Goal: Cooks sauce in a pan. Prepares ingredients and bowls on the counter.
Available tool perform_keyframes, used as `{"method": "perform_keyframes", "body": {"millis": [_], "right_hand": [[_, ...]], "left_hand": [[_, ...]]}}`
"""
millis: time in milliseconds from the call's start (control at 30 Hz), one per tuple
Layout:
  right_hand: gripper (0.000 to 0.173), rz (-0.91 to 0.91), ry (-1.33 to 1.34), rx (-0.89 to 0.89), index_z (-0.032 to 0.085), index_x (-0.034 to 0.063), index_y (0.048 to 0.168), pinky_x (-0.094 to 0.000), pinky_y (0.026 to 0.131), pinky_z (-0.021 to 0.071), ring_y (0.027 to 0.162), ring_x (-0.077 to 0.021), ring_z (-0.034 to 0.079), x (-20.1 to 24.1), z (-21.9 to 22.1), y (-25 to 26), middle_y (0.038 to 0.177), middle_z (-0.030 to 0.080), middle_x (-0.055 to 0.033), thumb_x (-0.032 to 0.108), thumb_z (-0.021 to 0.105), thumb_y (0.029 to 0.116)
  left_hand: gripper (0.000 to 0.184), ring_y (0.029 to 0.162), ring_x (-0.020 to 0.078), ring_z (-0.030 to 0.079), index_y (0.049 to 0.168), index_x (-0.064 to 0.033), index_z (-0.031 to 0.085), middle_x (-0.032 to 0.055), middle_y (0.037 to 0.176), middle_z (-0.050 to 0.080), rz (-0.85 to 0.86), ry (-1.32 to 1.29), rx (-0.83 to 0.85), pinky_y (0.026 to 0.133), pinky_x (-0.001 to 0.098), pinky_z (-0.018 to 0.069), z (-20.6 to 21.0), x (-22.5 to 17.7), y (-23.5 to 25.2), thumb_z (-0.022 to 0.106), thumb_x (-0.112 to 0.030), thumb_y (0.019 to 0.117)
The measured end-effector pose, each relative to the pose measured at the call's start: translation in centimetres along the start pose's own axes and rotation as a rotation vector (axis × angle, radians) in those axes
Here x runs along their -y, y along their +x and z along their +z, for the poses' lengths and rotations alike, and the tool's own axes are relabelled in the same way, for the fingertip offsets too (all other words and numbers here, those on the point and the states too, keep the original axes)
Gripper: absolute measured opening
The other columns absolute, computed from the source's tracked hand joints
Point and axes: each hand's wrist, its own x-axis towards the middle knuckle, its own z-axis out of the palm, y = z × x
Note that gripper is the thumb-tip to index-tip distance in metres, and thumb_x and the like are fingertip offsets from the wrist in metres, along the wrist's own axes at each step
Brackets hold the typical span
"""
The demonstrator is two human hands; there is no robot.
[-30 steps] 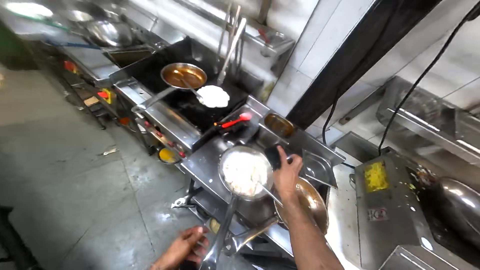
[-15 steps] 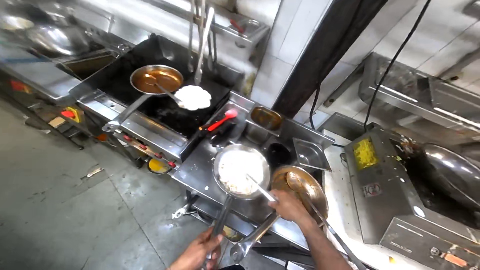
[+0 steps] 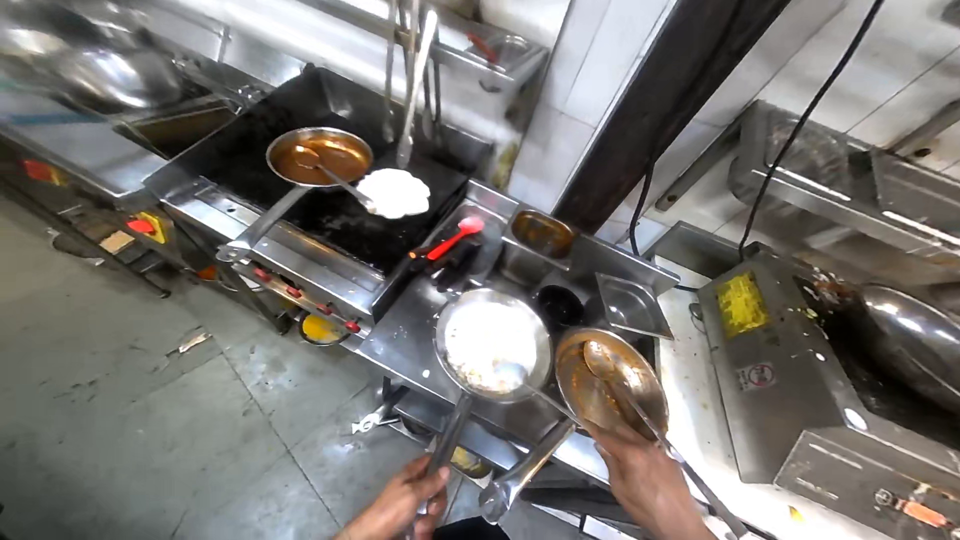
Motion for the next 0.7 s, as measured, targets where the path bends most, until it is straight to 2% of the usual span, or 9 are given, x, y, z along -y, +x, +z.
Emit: {"method": "perform_keyframes", "body": {"millis": [100,200,233,267,333,400,500,600,700], "right_hand": [[0.050,0.087,-0.062,0.098,0.060,0.0363,0.145,-0.0579,0.074,0.0577,0.092,-0.0370,0.072,3.0,1.6,1.5,0.122,0.070,-0.0143,0.014,0.049,0.1011],[0.045,0.049,0.032,-0.162,0.070,0.0291,0.135,-0.0550,0.062,0.0580,0.077,-0.0341,0.072,3.5,3.1,1.7,0.104,0.073,-0.0144,0.010,0.053,0.0977],[0.043,0.048,0.065,-0.222,0.072,0.0259,0.133,-0.0548,0.061,0.0585,0.075,-0.0341,0.072,3.7,3.4,1.8,0.101,0.073,-0.0148,0.010,0.054,0.0977],[0.042,0.070,0.083,-0.188,0.071,0.0249,0.134,-0.0557,0.065,0.0589,0.079,-0.0350,0.073,4.1,3.6,1.8,0.103,0.074,-0.0154,0.010,0.053,0.0990],[0.047,0.108,0.075,0.019,0.062,0.0309,0.144,-0.0556,0.078,0.0587,0.094,-0.0349,0.072,4.9,4.0,2.3,0.114,0.072,-0.0144,0.014,0.049,0.1022],[0.048,0.098,0.083,0.049,0.060,0.0337,0.145,-0.0549,0.078,0.0582,0.094,-0.0338,0.072,5.2,3.8,2.3,0.114,0.071,-0.0133,0.016,0.049,0.1024],[0.044,0.026,0.160,-0.094,0.068,0.0296,0.138,-0.0551,0.070,0.0595,0.086,-0.0325,0.072,4.5,2.9,0.8,0.106,0.073,-0.0128,0.013,0.052,0.1001],[0.049,0.050,0.085,0.086,0.062,0.0339,0.143,-0.0553,0.076,0.0581,0.095,-0.0346,0.071,5.7,3.2,1.2,0.115,0.071,-0.0138,0.013,0.049,0.1008],[0.047,0.061,0.078,0.146,0.060,0.0348,0.145,-0.0534,0.081,0.0578,0.098,-0.0333,0.071,6.1,3.1,2.7,0.117,0.070,-0.0136,0.017,0.047,0.1033]], "left_hand": [[0.021,0.049,0.0077,0.048,0.125,-0.0104,0.046,-0.0010,0.070,0.050,0.021,0.066,0.010,0.045,0.0221,0.0457,-0.2,1.0,-0.2,0.049,-0.024,0.1087],[0.024,0.050,0.0084,0.050,0.124,-0.0075,0.049,-0.0007,0.071,0.053,0.063,0.172,-0.007,0.046,0.0245,0.0470,-1.1,2.2,-1.7,0.053,-0.023,0.1062],[0.025,0.051,0.0091,0.051,0.124,-0.0074,0.050,-0.0006,0.070,0.053,0.074,0.187,-0.004,0.046,0.0258,0.0476,-1.4,2.2,-1.9,0.054,-0.024,0.1058],[0.025,0.051,0.0092,0.051,0.124,-0.0078,0.050,-0.0009,0.070,0.053,0.075,0.188,0.004,0.046,0.0261,0.0478,-1.6,2.3,-1.7,0.054,-0.024,0.1055],[0.023,0.048,0.0083,0.049,0.123,-0.0096,0.048,-0.0022,0.067,0.051,0.054,0.156,0.028,0.044,0.0246,0.0465,-1.5,2.1,-1.3,0.052,-0.024,0.1059],[0.018,0.047,0.0074,0.047,0.119,-0.0106,0.047,-0.0029,0.066,0.048,0.050,0.099,0.054,0.043,0.0230,0.0448,-1.3,1.7,-1.3,0.051,-0.021,0.1059],[0.018,0.047,0.0076,0.047,0.120,-0.0092,0.049,-0.0024,0.067,0.050,0.070,0.083,0.044,0.043,0.0233,0.0452,-1.6,2.0,-2.0,0.053,-0.018,0.1050],[0.017,0.047,0.0071,0.046,0.120,-0.0105,0.047,-0.0033,0.065,0.047,0.030,0.096,0.051,0.043,0.0226,0.0446,-1.7,1.7,-1.8,0.052,-0.017,0.1047],[0.019,0.047,0.0075,0.047,0.120,-0.0103,0.048,-0.0029,0.065,0.048,0.048,0.131,0.062,0.043,0.0230,0.0439,-2.0,2.0,-2.3,0.054,-0.013,0.1014]]}}
